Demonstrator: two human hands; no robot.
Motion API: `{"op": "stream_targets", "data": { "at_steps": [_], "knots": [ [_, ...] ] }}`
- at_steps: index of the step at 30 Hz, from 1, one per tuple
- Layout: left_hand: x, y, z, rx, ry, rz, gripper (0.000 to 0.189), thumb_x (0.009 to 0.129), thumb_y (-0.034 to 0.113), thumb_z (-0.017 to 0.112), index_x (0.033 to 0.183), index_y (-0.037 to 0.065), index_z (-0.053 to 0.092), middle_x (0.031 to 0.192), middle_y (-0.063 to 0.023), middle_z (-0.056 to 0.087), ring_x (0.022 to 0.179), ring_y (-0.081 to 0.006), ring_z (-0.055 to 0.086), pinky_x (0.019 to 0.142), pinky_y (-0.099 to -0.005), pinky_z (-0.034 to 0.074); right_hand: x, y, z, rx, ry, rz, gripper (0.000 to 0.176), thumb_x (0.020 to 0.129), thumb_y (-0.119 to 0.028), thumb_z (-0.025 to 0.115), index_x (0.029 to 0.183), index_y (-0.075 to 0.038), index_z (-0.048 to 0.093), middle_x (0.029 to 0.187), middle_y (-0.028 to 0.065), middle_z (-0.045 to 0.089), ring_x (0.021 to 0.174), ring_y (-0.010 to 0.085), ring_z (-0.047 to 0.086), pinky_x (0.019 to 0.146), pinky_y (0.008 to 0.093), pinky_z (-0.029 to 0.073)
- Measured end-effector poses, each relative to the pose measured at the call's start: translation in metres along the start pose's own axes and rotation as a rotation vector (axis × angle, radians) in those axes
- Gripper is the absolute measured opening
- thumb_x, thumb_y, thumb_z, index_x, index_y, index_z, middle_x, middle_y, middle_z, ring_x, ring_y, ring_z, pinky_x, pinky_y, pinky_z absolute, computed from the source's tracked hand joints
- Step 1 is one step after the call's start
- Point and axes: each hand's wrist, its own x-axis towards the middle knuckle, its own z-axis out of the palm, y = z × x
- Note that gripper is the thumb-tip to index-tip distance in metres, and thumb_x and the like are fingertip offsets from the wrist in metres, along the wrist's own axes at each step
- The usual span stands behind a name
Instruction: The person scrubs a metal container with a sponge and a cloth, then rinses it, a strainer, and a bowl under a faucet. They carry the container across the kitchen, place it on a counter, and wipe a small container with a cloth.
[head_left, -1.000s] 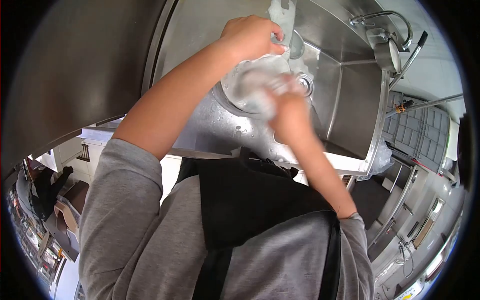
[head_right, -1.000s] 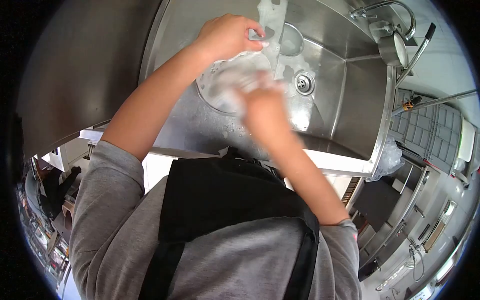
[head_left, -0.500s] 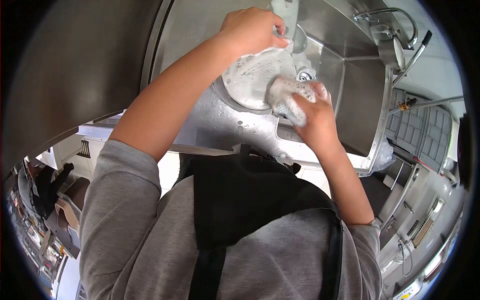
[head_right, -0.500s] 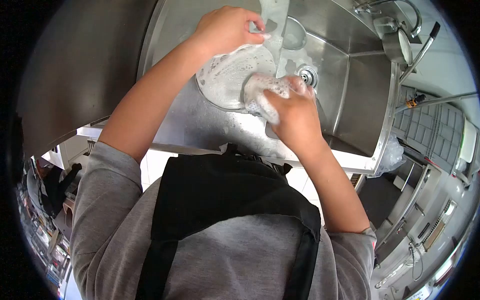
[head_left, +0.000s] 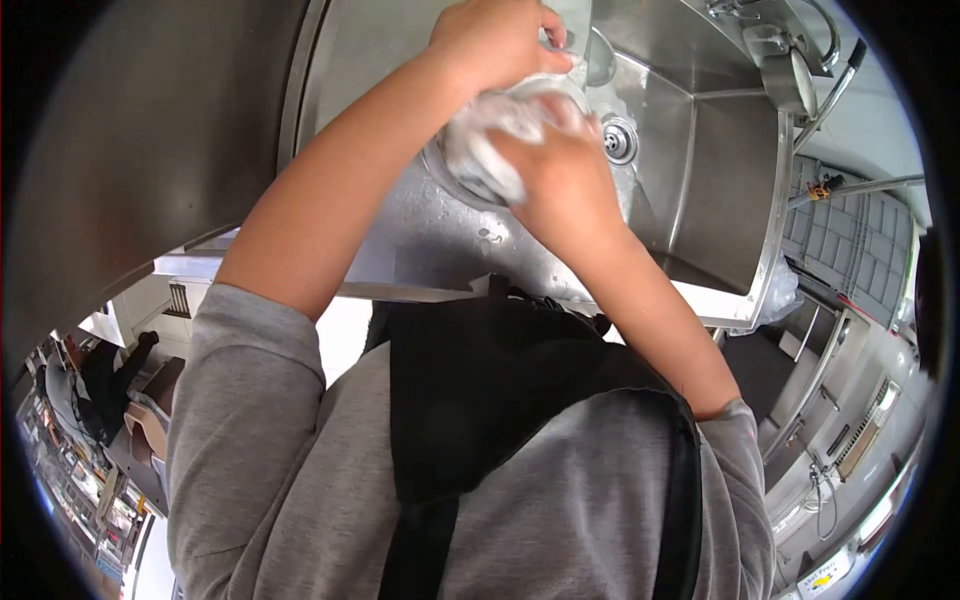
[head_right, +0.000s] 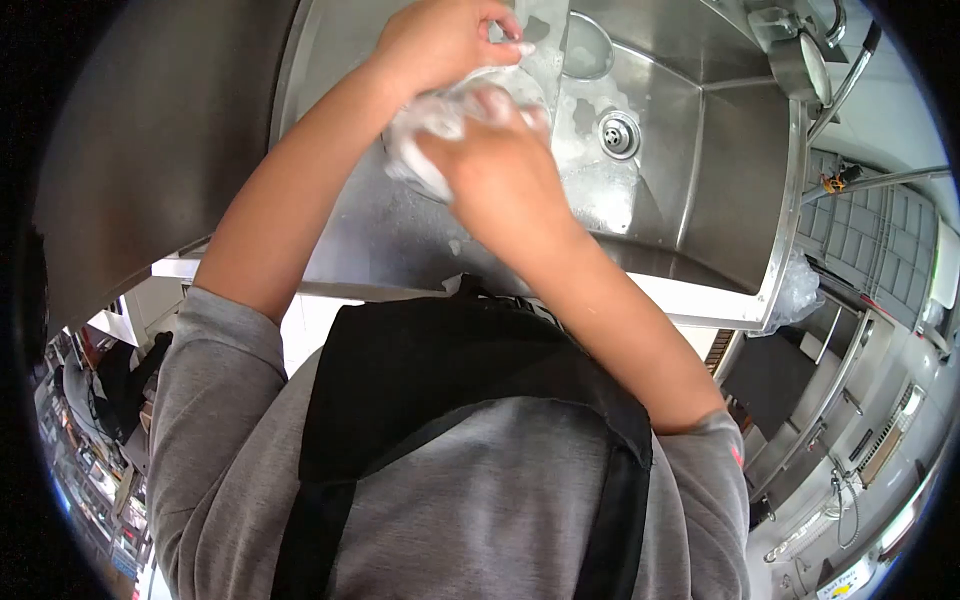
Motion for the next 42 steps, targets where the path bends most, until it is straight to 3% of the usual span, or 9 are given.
{"op": "stream_targets", "data": {
  "at_steps": [10, 13, 16, 20, 25, 33, 37, 40, 42],
  "knots": [
    [0.001, -0.004, 0.003, 0.006, 0.015, -0.021, 0.034, 0.071, 0.033, 0.074, 0.096, 0.009, 0.07, 0.092, -0.0136, 0.069, 0.088, -0.0279, 0.066, 0.077, -0.0362, 0.051, -0.015, 0.036, -0.009, -0.118, 0.01, 0.268, 0.042, 0.069, -0.022, 0.073, 0.11, -0.017, 0.066, 0.098, 0.0217, 0.059, 0.096, 0.0354, 0.057, 0.076, 0.0453, 0.045],
    [0.006, -0.012, 0.011, 0.066, -0.001, -0.02, 0.033, 0.075, 0.046, 0.068, 0.096, 0.021, 0.07, 0.081, -0.0046, 0.068, 0.085, -0.0224, 0.064, 0.077, -0.0366, 0.049, -0.027, 0.007, -0.005, -0.075, 0.092, -0.135, 0.038, 0.071, -0.022, 0.071, 0.107, -0.014, 0.066, 0.09, 0.0199, 0.062, 0.086, 0.0341, 0.061, 0.076, 0.0438, 0.046],
    [0.006, -0.018, 0.017, 0.076, 0.053, -0.006, 0.032, 0.075, 0.045, 0.068, 0.095, 0.021, 0.07, 0.08, -0.0048, 0.068, 0.083, -0.0227, 0.065, 0.075, -0.0363, 0.049, -0.014, 0.062, -0.004, 0.03, -0.007, 0.266, 0.032, 0.069, -0.013, 0.064, 0.1, -0.016, 0.069, 0.092, 0.0159, 0.062, 0.096, 0.0308, 0.06, 0.077, 0.0504, 0.045],
    [0.013, -0.022, 0.02, 0.043, 0.032, -0.013, 0.031, 0.073, 0.041, 0.071, 0.093, 0.018, 0.07, 0.07, -0.003, 0.064, 0.069, -0.0211, 0.061, 0.065, -0.0357, 0.047, -0.03, -0.006, -0.004, 0.031, 0.037, -0.11, 0.026, 0.072, -0.014, 0.065, 0.098, -0.011, 0.069, 0.079, 0.019, 0.065, 0.097, 0.0367, 0.059, 0.078, 0.0503, 0.046],
    [0.012, -0.017, 0.015, 0.006, 0.016, -0.062, 0.029, 0.073, 0.04, 0.071, 0.092, 0.018, 0.07, 0.068, -0.0035, 0.063, 0.069, -0.0209, 0.061, 0.065, -0.0359, 0.047, -0.022, 0.054, -0.015, 0.046, 0.038, 0.248, 0.038, 0.063, -0.015, 0.073, 0.101, -0.012, 0.068, 0.104, 0.0181, 0.062, 0.109, 0.0398, 0.052, 0.078, 0.053, 0.043],
    [0.01, -0.015, 0.016, 0.039, 0.026, -0.021, 0.028, 0.073, 0.039, 0.07, 0.093, 0.019, 0.07, 0.071, -0.0053, 0.065, 0.071, -0.022, 0.063, 0.069, -0.0363, 0.049, -0.039, 0.064, -0.012, -0.094, -0.057, 0.285, 0.057, 0.055, -0.008, 0.072, 0.111, -0.013, 0.066, 0.102, 0.0193, 0.062, 0.113, 0.0388, 0.051, 0.084, 0.0503, 0.041],
    [0.01, -0.021, 0.023, 0.077, 0.079, 0.021, 0.023, 0.076, 0.036, 0.068, 0.092, 0.019, 0.07, 0.07, -0.0052, 0.064, 0.068, -0.0216, 0.062, 0.065, -0.0353, 0.048, -0.048, 0.017, -0.018, 0.097, -0.145, 0.017, 0.05, 0.053, -0.006, 0.072, 0.103, -0.014, 0.068, 0.1, 0.0149, 0.062, 0.111, 0.0324, 0.051, 0.081, 0.051, 0.04],
    [0.009, -0.033, 0.031, -0.074, 0.141, 0.006, 0.017, 0.085, 0.026, 0.063, 0.098, 0.016, 0.068, 0.071, -0.0027, 0.065, 0.066, -0.017, 0.062, 0.062, -0.0311, 0.047, -0.025, 0.049, -0.017, 0.093, -0.003, 0.175, 0.045, 0.056, -0.003, 0.072, 0.101, -0.007, 0.067, 0.098, 0.0196, 0.064, 0.105, 0.0424, 0.053, 0.09, 0.047, 0.042],
    [0.003, -0.05, 0.035, -0.751, 0.467, -0.142, 0.02, 0.091, 0.015, 0.055, 0.108, 0.01, 0.064, 0.077, -0.0029, 0.067, 0.067, -0.0117, 0.062, 0.061, -0.0285, 0.047, -0.028, 0.046, -0.013, 0.113, 0.044, 0.152, 0.046, 0.056, -0.003, 0.072, 0.101, -0.008, 0.067, 0.097, 0.0172, 0.064, 0.104, 0.0411, 0.053, 0.087, 0.0466, 0.042]
  ]
}}
